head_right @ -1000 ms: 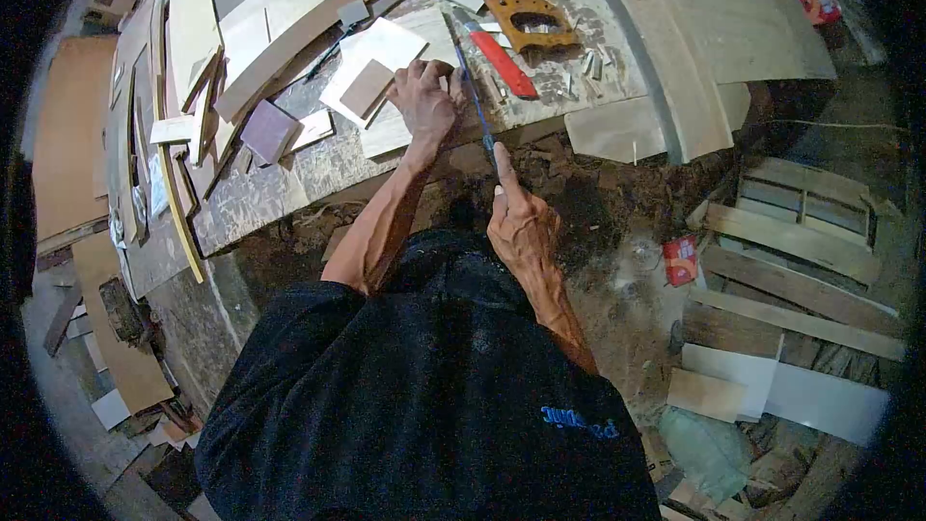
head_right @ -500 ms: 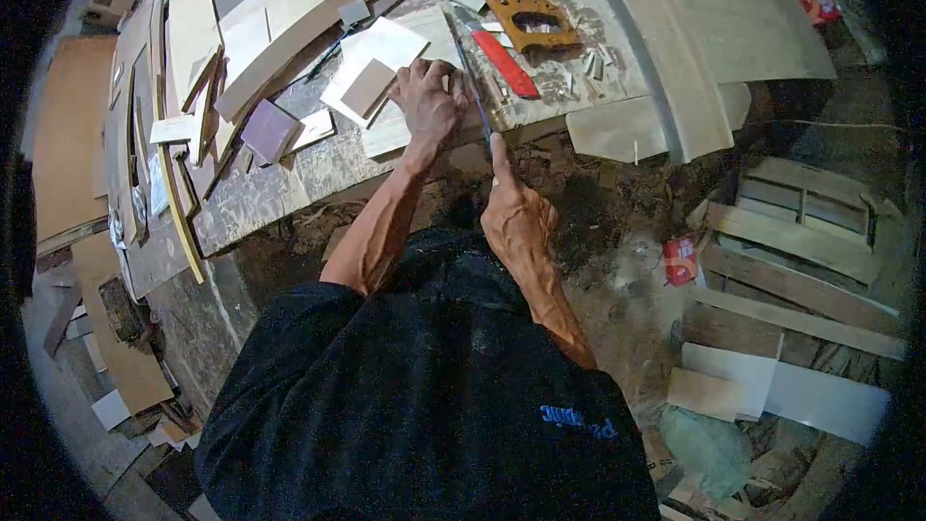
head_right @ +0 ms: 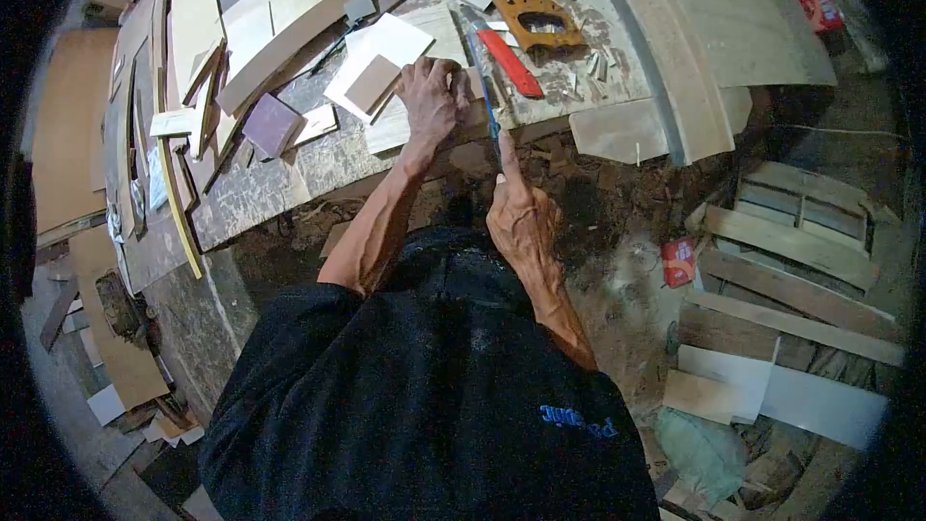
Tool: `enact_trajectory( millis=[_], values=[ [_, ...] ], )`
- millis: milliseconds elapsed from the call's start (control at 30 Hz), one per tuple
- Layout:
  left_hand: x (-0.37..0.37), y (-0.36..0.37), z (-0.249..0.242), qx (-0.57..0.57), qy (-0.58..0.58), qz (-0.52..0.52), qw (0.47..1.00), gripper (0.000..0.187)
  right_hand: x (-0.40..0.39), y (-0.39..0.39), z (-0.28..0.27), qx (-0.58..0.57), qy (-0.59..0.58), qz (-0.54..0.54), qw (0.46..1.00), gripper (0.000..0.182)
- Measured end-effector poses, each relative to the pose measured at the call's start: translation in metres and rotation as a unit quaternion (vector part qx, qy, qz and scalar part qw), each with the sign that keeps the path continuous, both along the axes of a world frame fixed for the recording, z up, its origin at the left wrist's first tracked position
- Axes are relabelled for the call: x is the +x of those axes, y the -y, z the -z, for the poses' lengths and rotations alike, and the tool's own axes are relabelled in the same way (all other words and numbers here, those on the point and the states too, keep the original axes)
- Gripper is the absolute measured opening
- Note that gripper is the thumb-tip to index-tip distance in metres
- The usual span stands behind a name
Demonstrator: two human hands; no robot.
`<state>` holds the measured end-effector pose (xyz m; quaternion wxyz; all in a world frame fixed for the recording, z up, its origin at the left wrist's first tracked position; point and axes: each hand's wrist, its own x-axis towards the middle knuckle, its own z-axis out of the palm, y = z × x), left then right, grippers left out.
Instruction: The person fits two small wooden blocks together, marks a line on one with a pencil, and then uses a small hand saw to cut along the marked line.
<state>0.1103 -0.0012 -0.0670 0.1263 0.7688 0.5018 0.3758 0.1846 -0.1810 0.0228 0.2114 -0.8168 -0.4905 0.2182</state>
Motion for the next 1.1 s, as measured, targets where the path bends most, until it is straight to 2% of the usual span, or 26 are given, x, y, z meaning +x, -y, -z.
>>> enact_trajectory(
  millis=[233, 433, 533, 733, 933, 1100],
  values=[
    [0.001, -0.001, 0.002, -0.002, -0.025, -0.024, 0.999, 0.017, 0.001, 0.001, 0.001, -0.028, 0.016, -0.008, 0.999, 0.062],
    [0.005, -0.004, 0.003, 0.013, -0.005, -0.05, 0.999, 0.015, 0.002, 0.005, 0.006, 0.007, 0.021, -0.013, 1.0, 0.063],
    [0.006, -0.004, 0.001, -0.032, 0.002, -0.044, 0.999, 0.017, 0.001, 0.006, 0.004, -0.013, 0.024, -0.012, 1.0, 0.063],
    [0.008, -0.002, -0.005, -0.05, 0.008, -0.049, 0.998, 0.017, 0.002, 0.008, -0.001, -0.004, 0.027, -0.028, 0.999, 0.063],
    [0.007, -0.004, 0.001, 0.02, -0.023, -0.066, 0.997, 0.021, 0.003, 0.008, 0.007, -0.027, 0.057, -0.034, 0.997, 0.066],
    [0.008, -0.004, 0.002, 0.017, -0.022, -0.057, 0.998, 0.02, 0.0, -0.002, 0.002, -0.055, 0.066, -0.033, 0.996, 0.066]
  ],
)
